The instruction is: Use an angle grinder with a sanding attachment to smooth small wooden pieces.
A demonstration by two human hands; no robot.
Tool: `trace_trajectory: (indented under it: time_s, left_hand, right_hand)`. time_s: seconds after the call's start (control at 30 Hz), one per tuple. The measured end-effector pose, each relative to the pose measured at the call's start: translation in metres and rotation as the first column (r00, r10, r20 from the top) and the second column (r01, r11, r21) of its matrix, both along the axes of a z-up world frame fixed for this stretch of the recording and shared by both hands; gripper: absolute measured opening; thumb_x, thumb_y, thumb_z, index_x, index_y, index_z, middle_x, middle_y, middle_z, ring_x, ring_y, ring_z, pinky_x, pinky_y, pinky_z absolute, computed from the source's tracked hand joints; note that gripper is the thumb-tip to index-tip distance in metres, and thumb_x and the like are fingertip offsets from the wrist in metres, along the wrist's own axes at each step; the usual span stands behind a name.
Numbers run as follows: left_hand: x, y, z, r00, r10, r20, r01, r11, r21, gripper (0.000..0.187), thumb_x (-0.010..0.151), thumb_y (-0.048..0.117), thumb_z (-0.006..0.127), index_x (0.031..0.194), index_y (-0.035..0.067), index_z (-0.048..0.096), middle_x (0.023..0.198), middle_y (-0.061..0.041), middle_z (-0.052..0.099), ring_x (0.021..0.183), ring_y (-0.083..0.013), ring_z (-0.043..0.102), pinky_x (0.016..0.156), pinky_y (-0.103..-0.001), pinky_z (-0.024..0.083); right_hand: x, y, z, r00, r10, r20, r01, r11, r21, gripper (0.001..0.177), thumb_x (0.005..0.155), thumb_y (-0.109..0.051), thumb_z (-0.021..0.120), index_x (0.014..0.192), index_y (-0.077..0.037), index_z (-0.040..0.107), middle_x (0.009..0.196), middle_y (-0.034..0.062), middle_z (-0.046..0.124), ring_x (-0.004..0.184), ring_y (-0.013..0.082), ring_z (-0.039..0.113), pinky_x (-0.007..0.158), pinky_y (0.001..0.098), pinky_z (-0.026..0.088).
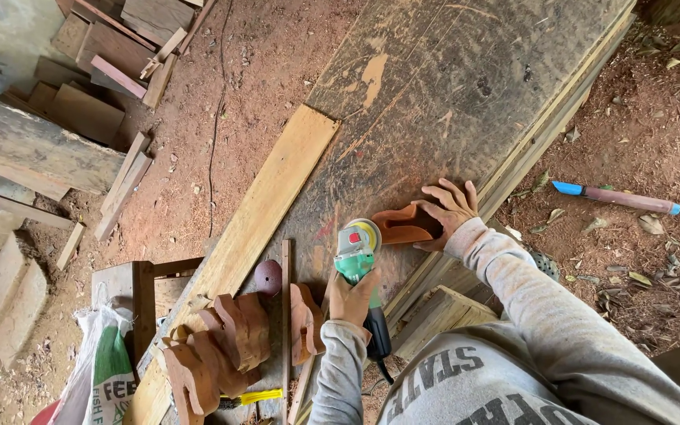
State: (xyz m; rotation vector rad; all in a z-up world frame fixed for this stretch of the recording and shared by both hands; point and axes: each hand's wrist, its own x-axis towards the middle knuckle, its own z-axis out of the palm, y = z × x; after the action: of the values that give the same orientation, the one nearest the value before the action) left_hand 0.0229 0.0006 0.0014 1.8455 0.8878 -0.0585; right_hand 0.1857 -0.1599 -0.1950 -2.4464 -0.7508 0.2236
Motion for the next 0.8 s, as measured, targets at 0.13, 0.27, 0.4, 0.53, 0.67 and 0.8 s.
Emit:
trace_trajectory:
  time_s: [0.13, 0.27, 0.4, 0.53, 0.67, 0.8]
  left_hand:
    - [0.005, -0.018, 0.018, 0.999, -0.033, 0.014, 0.033, 0.999, -0.001, 0.047, 0.086, 0.045, 0.083, 0.087, 0.009, 0.053, 0.067, -0.003, 0.046, 0.064, -0.0146, 0.044, 0.060, -0.036, 0.035]
    - [0.001, -0.012, -0.004, 0.997, -0.073, -0.038, 0.075, 0.996, 0.042, 0.051, 0.081, 0.051, 0.085, 0.093, 0.010, 0.057, 0.069, -0.006, 0.051, 0.066, -0.0187, 0.049, 0.060, -0.039, 0.038]
    - [0.004, -0.019, -0.011, 0.990, -0.110, -0.087, 0.115, 0.991, 0.062, 0.059, 0.078, 0.055, 0.084, 0.098, 0.006, 0.058, 0.073, -0.007, 0.052, 0.069, -0.0206, 0.053, 0.063, -0.039, 0.040]
    - [0.006, -0.022, -0.021, 0.984, -0.124, -0.127, 0.134, 0.988, 0.079, 0.060, 0.075, 0.056, 0.085, 0.102, 0.008, 0.060, 0.078, -0.008, 0.059, 0.073, -0.0236, 0.059, 0.065, -0.041, 0.043]
    - [0.009, -0.032, -0.017, 0.972, -0.162, -0.171, 0.172, 0.984, 0.042, 0.064, 0.078, 0.054, 0.084, 0.110, 0.005, 0.060, 0.087, -0.014, 0.064, 0.087, -0.0311, 0.065, 0.074, -0.045, 0.047]
    - [0.011, -0.040, -0.018, 0.961, -0.171, -0.219, 0.188, 0.980, 0.060, 0.068, 0.075, 0.057, 0.084, 0.112, 0.005, 0.060, 0.093, -0.019, 0.067, 0.093, -0.0379, 0.068, 0.079, -0.049, 0.050]
  right_hand:
    - [-0.001, -0.001, 0.002, 0.998, -0.018, 0.067, 0.016, 0.999, 0.040, 0.100, 0.049, -0.076, 0.078, 0.141, -0.045, 0.050, 0.161, -0.0145, 0.030, 0.156, 0.0228, 0.016, 0.127, 0.0540, -0.004]
    - [-0.001, 0.000, 0.003, 0.995, -0.030, 0.096, 0.023, 0.997, 0.071, 0.099, 0.047, -0.071, 0.081, 0.138, -0.045, 0.052, 0.159, -0.0145, 0.033, 0.155, 0.0232, 0.019, 0.127, 0.0542, -0.002]
    - [-0.002, 0.000, 0.001, 0.995, -0.037, 0.092, 0.028, 0.996, 0.088, 0.099, 0.047, -0.070, 0.081, 0.138, -0.044, 0.052, 0.158, -0.0140, 0.033, 0.155, 0.0238, 0.019, 0.127, 0.0547, -0.002]
    - [-0.002, -0.001, 0.002, 0.995, -0.038, 0.096, 0.026, 0.992, 0.121, 0.097, 0.049, -0.072, 0.082, 0.137, -0.044, 0.052, 0.158, -0.0138, 0.034, 0.155, 0.0232, 0.020, 0.126, 0.0533, -0.002]
    - [-0.002, 0.000, 0.003, 0.996, -0.037, 0.079, 0.030, 0.995, 0.093, 0.099, 0.047, -0.072, 0.082, 0.137, -0.045, 0.052, 0.158, -0.0141, 0.034, 0.155, 0.0223, 0.019, 0.127, 0.0529, -0.002]
    - [-0.002, -0.001, 0.000, 0.999, -0.029, 0.040, 0.025, 0.995, 0.093, 0.097, 0.048, -0.068, 0.082, 0.137, -0.044, 0.052, 0.159, -0.0140, 0.032, 0.156, 0.0219, 0.018, 0.126, 0.0531, -0.002]
